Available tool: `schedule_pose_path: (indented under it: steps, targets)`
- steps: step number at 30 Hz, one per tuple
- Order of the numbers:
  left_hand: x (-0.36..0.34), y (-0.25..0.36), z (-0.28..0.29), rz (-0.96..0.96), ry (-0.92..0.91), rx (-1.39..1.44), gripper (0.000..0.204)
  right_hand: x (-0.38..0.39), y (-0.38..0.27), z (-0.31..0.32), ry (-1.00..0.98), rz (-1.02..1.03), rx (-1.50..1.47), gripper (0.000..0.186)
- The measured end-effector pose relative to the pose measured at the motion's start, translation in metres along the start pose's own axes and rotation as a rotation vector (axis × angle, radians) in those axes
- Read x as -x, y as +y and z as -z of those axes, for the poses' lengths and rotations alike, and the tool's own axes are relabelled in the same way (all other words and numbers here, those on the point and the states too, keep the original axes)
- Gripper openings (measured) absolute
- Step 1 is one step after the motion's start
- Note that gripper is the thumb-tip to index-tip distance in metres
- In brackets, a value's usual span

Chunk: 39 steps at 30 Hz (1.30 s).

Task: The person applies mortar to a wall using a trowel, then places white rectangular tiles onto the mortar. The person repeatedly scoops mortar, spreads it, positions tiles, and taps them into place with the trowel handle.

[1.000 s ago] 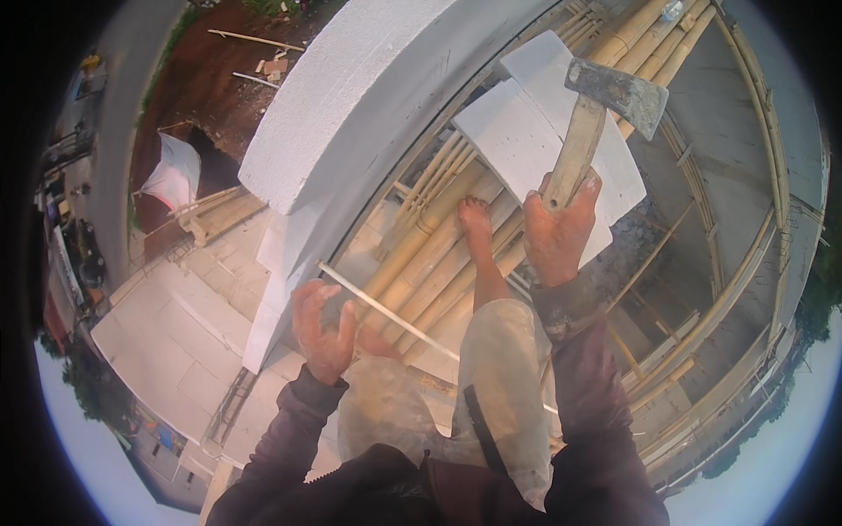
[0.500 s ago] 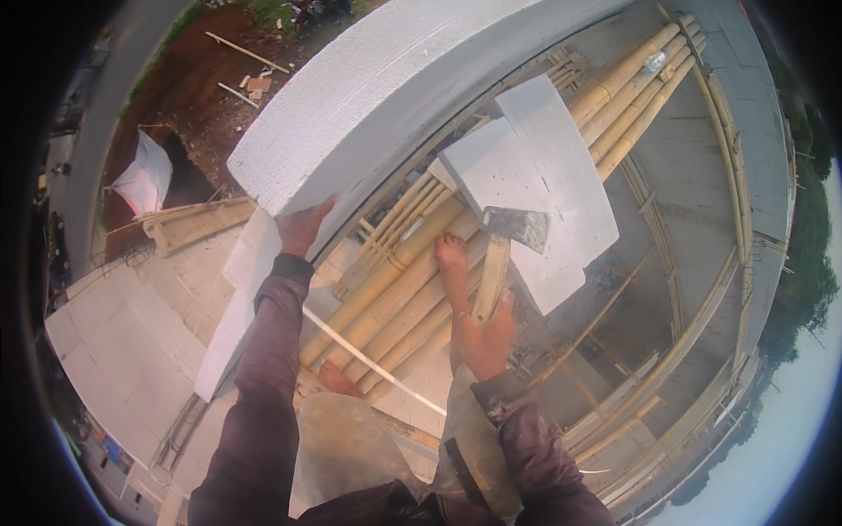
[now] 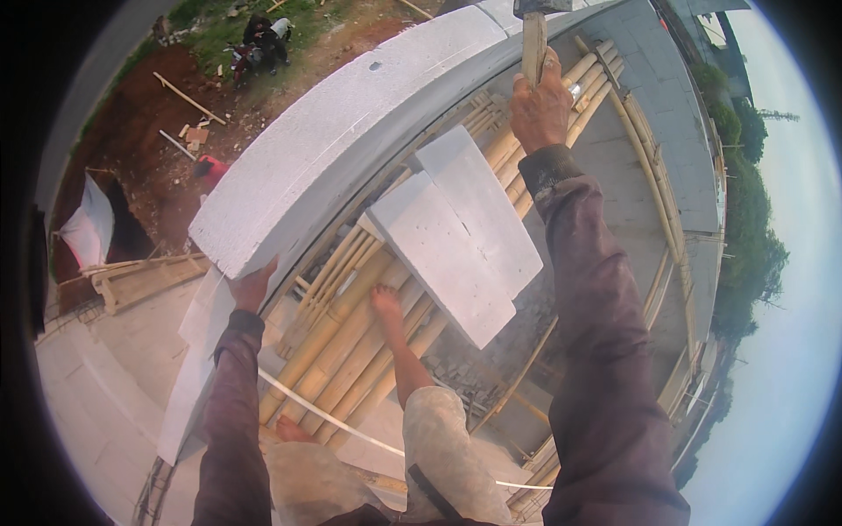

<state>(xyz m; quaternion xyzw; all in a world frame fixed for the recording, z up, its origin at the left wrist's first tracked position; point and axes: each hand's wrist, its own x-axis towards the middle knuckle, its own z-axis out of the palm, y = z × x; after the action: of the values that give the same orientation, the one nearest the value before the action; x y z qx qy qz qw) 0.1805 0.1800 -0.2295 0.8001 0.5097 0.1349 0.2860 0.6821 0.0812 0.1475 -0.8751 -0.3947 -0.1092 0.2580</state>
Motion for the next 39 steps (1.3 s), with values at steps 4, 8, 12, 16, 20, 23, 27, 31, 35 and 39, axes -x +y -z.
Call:
schedule_pose_path:
  steps: [4, 8, 12, 16, 20, 23, 27, 31, 35, 39]
  targets:
    - [0.001, 0.008, 0.007, 0.065, -0.016, 0.336, 0.117, -0.048, 0.016, -0.037, -0.057, 0.205, 0.155, 0.048]
    - [-0.001, 0.025, 0.022, 0.030, 0.005, 0.670, 0.106, -0.038, 0.012, -0.049, -0.171, 0.001, 0.157, 0.050]
    - [-0.001, 0.045, 0.040, -0.216, 0.066, -0.271, 0.101, 0.002, -0.012, -0.042, -0.141, -0.017, 0.084, 0.051]
    - [-0.001, 0.072, 0.061, -0.068, 0.066, -0.114, 0.099, 0.028, -0.032, -0.036, -0.128, 0.086, 0.062, 0.055]
    - [-0.003, 0.095, 0.080, 0.070, -0.039, -0.035, 0.115, 0.058, -0.048, -0.029, -0.270, 0.153, 0.069, 0.057]
    - [-0.005, 0.102, 0.089, 0.055, 0.004, 0.123, 0.117, 0.079, -0.066, -0.022, -0.195, 0.141, -0.086, 0.057]
    - [-0.003, 0.105, 0.090, 0.048, 0.041, 0.000, 0.108, 0.104, -0.080, -0.017, -0.266, 0.094, -0.099, 0.056]
    - [-0.005, 0.107, 0.089, -0.055, 0.130, -0.029, 0.100, 0.111, -0.083, -0.013, -0.319, 0.100, -0.091, 0.058]
    - [-0.010, 0.109, 0.093, -0.048, 0.137, -0.057, 0.109, 0.114, -0.120, 0.011, -0.376, 0.156, -0.062, 0.062]
    - [-0.001, 0.109, 0.099, -0.034, 0.123, -0.089, 0.114, 0.108, -0.218, 0.054, -0.534, 0.764, -0.166, 0.069]
